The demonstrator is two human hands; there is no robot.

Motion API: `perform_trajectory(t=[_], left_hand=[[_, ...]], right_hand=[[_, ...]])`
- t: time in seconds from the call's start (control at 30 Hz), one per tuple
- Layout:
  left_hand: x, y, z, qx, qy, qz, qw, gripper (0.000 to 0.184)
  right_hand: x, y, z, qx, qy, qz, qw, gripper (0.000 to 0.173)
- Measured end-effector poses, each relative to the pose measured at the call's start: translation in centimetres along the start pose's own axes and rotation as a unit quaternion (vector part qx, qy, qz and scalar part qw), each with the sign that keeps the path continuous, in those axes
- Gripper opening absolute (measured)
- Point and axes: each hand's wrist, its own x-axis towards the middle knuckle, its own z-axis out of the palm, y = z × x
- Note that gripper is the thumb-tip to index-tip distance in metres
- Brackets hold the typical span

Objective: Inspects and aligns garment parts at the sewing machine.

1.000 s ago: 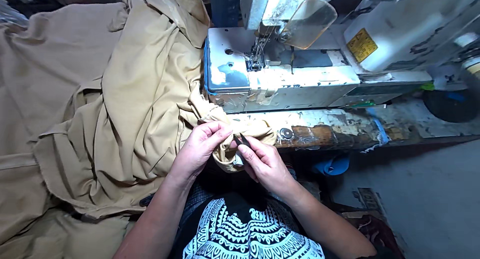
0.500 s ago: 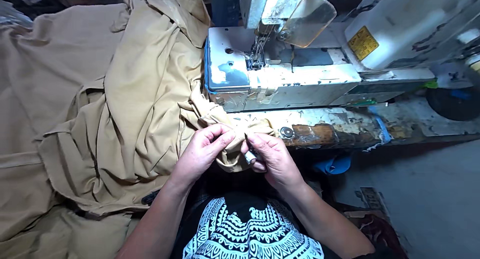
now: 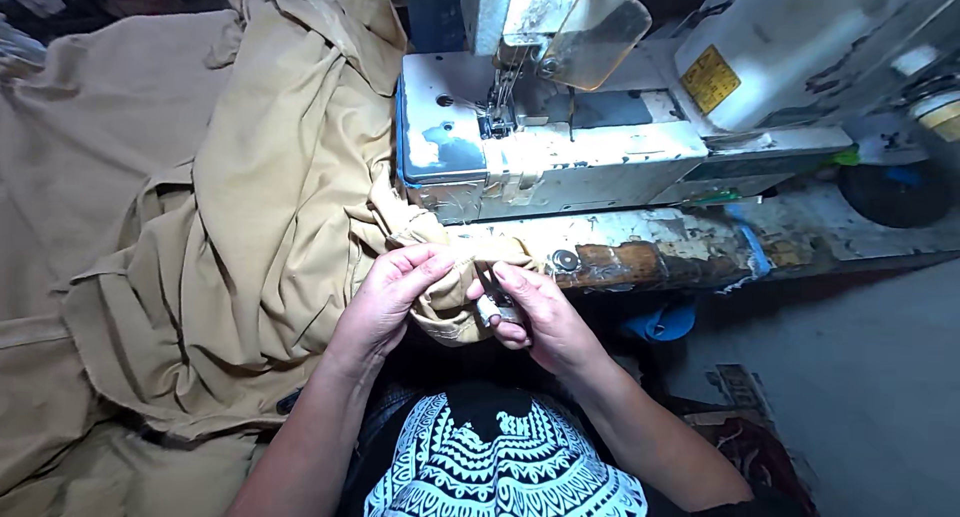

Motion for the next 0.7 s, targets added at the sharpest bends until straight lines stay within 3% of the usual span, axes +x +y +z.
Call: perform_trajectory(t=[0.53, 0.63, 0.7], left_hand=[[0.0, 0.0, 0.1, -0.019, -0.006, -0.021, 1.000, 0.024], [0.0, -0.1, 0.0, -0.005, -0.044, -0.016, 0.999, 0.024], [0.0, -0.2, 0.0, 0.024, -0.041, -0.009, 0.999, 0.023]], right_hand=[[0.2, 0.1, 0.1, -0.007, -0.009, 0.004, 1.000, 0.035], [-0.1, 0.8, -0.8, -0.046, -0.129, -0.129, 0.982, 0.033], [-0.3, 0.4, -1.4, -0.072, -0.256, -0.245, 0.933, 0.039]])
